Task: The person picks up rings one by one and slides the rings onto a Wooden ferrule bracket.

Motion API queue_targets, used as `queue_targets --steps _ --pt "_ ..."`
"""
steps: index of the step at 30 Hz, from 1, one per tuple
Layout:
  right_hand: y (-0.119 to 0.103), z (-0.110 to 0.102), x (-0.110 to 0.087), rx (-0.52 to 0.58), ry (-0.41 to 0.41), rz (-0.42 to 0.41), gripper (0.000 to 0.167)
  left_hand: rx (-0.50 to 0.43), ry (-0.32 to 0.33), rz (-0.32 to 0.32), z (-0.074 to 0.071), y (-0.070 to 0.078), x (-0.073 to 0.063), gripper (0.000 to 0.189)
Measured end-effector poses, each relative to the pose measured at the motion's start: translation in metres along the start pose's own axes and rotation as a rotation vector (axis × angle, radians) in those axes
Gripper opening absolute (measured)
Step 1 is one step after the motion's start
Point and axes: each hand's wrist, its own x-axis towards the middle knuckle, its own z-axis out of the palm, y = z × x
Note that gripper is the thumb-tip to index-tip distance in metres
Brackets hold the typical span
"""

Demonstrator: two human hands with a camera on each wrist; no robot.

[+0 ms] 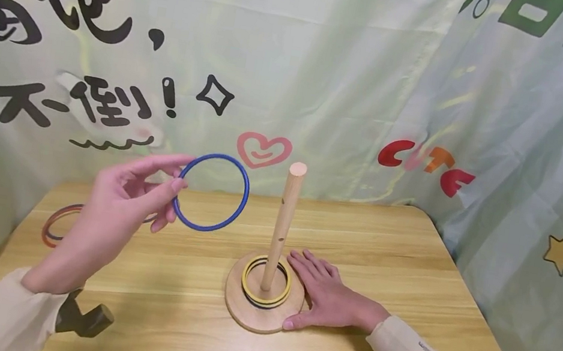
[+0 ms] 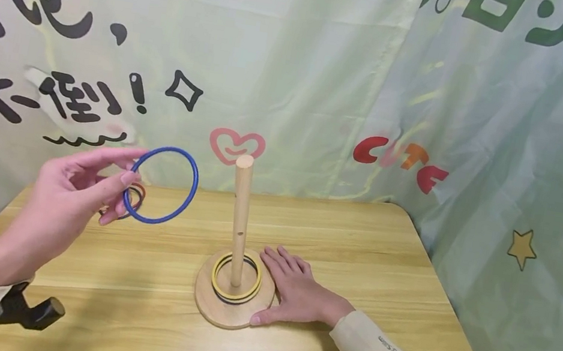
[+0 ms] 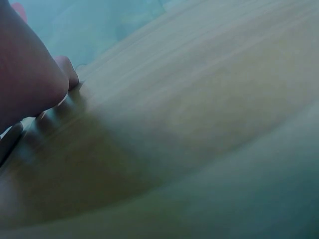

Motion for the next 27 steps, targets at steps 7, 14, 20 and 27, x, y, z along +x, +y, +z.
queue_targets --steps 7,14,20,27 --pt "0.0 0.0 0.0 -0.006 0.009 -0.004 0.128 -0.059 0.008 0.079 0.019 0.021 0.016 0.038" --pt "-0.001 -0.001 -0.001 0.005 0.007 -0.002 0.128 -0.122 -0.043 0.154 0.039 0.025 0.034 0.035" --pt "0.0 -0.002 -0.001 0.016 -0.01 0.004 0.128 -0.142 -0.061 0.12 0.053 0.021 0.039 0.036" --pt "-0.001 -0.001 -0.001 0.013 -0.01 0.009 0.129 -0.153 -0.111 0.089 0.061 0.011 0.042 0.037"
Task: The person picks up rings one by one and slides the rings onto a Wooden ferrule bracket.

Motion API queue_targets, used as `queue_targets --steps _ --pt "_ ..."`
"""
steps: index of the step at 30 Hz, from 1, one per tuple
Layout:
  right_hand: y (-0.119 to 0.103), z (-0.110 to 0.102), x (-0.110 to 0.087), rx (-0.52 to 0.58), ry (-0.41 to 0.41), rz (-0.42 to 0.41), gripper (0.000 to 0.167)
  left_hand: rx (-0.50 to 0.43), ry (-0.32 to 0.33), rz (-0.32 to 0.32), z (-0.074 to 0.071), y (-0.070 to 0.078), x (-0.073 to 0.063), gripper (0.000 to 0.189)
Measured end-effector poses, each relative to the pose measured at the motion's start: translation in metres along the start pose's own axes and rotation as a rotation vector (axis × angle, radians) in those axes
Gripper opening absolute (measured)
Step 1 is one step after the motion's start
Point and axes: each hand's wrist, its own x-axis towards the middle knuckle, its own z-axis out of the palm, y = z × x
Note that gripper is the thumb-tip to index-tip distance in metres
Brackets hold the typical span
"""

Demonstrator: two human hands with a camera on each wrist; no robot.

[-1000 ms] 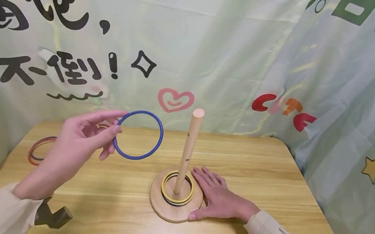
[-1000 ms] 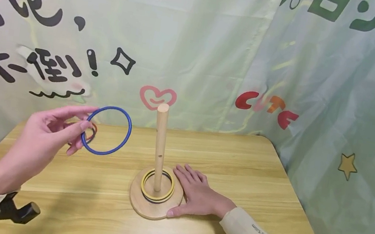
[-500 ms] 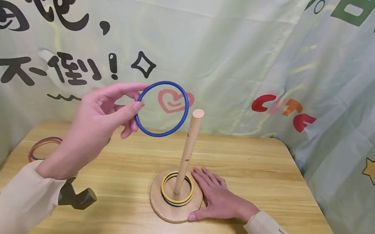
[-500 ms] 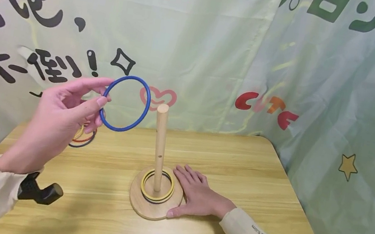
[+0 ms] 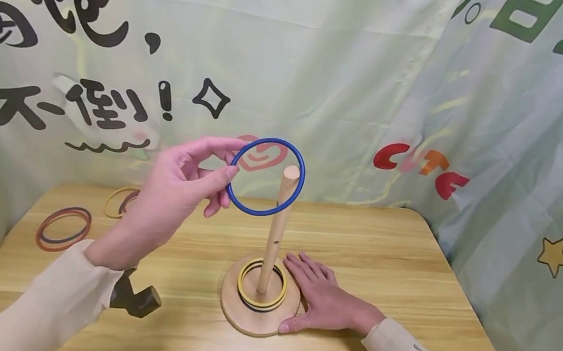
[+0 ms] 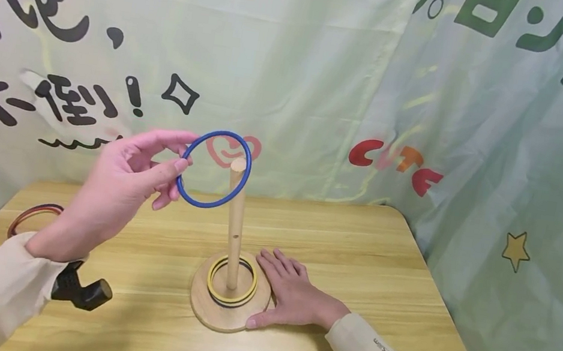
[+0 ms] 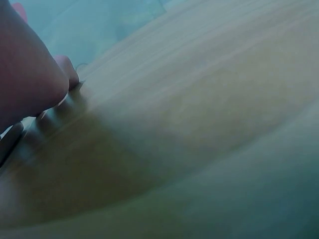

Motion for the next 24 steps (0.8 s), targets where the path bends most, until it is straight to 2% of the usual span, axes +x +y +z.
queue_targets --steps 6,10,19,24 --pt "0.0 0.001 0.001 -0.006 0.003 0.0 0.129 -0.01 -0.017 -0.04 0.004 -0.008 -0.001 0.037" --pt "-0.001 0.0 0.002 -0.01 0.002 0.0 0.129 0.008 -0.026 -0.077 0.007 -0.019 -0.003 0.037" --pt "-0.002 0.0 0.001 -0.016 -0.009 0.018 0.13 0.048 -0.043 -0.205 0.009 -0.061 -0.017 0.035" --pt "-0.001 0.0 0.002 -0.017 0.002 -0.001 0.13 0.065 -0.048 -0.252 0.009 -0.082 -0.028 0.034"
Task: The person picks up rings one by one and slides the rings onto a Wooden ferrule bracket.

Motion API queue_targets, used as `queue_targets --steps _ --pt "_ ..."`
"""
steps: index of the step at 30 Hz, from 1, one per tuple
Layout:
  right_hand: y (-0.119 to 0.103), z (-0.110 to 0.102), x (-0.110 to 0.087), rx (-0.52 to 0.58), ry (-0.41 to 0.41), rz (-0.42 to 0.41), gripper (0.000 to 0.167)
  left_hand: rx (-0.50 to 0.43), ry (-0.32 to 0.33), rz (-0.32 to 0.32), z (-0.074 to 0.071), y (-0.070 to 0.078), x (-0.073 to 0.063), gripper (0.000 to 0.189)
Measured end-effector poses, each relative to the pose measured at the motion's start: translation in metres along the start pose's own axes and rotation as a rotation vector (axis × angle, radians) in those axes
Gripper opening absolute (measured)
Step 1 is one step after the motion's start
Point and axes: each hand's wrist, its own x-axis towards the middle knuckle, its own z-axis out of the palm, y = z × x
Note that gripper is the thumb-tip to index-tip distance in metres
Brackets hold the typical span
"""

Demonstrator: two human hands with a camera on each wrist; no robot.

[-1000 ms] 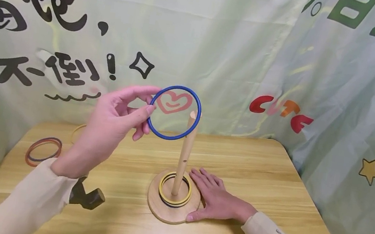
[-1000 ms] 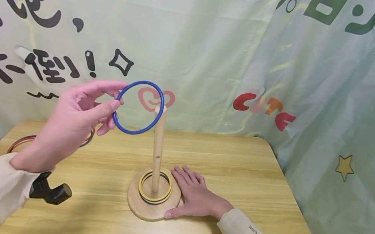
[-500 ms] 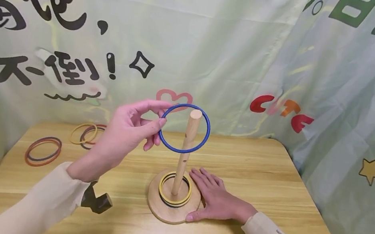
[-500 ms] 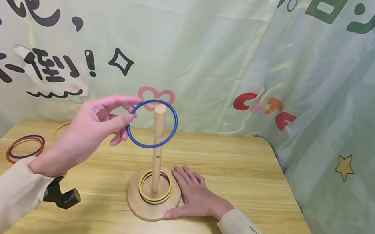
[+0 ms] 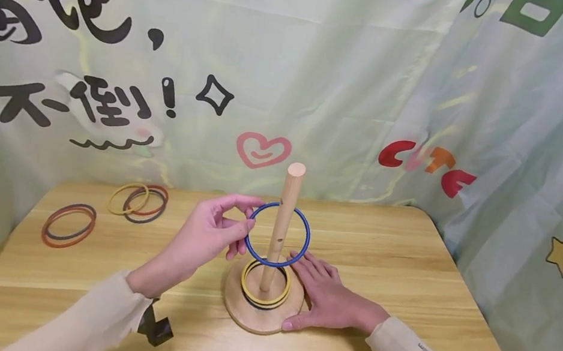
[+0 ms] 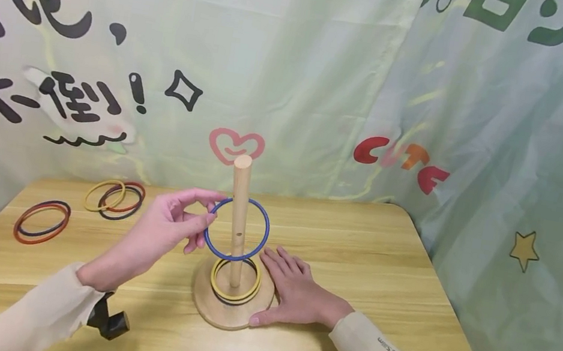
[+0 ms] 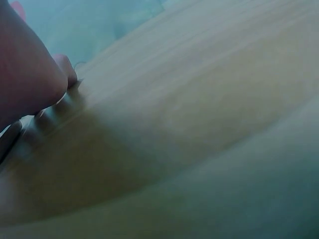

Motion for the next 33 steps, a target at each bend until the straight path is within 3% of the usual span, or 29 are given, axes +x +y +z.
queue_targets --steps 8,18,33 --pt "0.002 0.0 0.0 -0.03 0.029 -0.047 0.129 0.023 0.008 -0.092 0.004 -0.037 -0.006 0.034" --pt "0.001 0.0 0.0 -0.005 0.011 -0.01 0.132 0.03 0.035 -0.183 0.005 -0.072 -0.011 0.034" --pt "-0.001 -0.002 0.001 -0.001 0.021 -0.008 0.128 0.068 0.077 -0.233 0.01 -0.104 -0.017 0.035"
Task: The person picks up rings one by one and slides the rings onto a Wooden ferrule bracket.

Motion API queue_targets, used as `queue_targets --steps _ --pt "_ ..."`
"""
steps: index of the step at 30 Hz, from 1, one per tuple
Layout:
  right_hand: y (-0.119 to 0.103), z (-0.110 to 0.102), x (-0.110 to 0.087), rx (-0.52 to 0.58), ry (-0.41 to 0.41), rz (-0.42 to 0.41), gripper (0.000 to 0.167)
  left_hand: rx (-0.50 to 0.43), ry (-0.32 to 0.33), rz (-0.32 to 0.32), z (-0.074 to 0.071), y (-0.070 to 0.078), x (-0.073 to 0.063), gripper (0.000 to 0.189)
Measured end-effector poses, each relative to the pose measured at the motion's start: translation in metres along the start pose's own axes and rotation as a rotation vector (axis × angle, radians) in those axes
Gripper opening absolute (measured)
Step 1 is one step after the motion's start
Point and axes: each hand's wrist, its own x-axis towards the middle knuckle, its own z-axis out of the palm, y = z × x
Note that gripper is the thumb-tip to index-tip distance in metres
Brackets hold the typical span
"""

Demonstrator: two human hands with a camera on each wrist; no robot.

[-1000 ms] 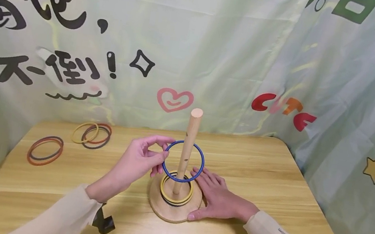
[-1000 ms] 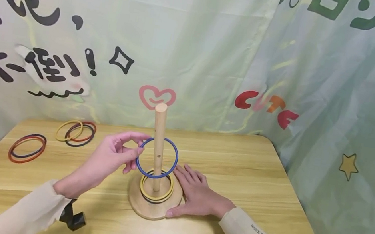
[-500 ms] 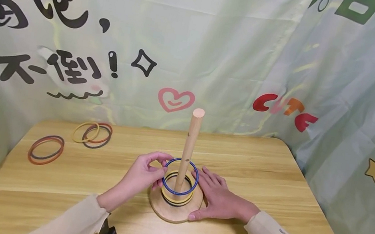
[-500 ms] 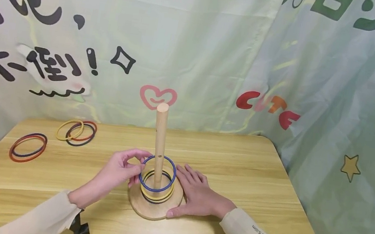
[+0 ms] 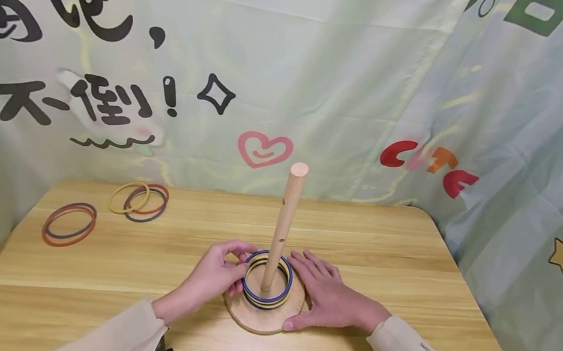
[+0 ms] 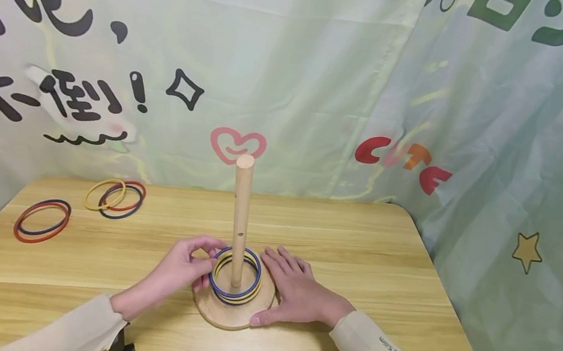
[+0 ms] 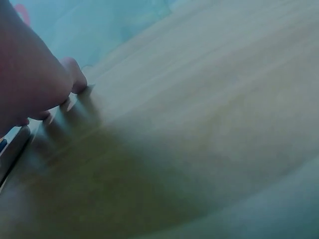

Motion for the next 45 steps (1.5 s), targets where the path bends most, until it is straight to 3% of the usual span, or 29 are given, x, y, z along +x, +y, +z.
queue_targets --steps 13,32,40,45 --pt "-0.006 -0.004 0.001 -0.025 -0.006 0.013 0.128 0.003 0.025 -0.019 0.002 -0.005 -0.004 0.036" --pt "-0.019 -0.011 0.002 -0.059 -0.028 0.051 0.127 0.004 0.011 -0.032 -0.004 -0.014 -0.005 0.037" --pt "-0.019 -0.012 -0.001 -0.032 -0.04 0.069 0.126 0.014 0.067 -0.021 -0.021 -0.017 -0.01 0.041" --pt "-0.02 -0.012 -0.003 -0.025 -0.041 0.074 0.126 0.052 0.14 -0.011 -0.043 -0.015 -0.014 0.036"
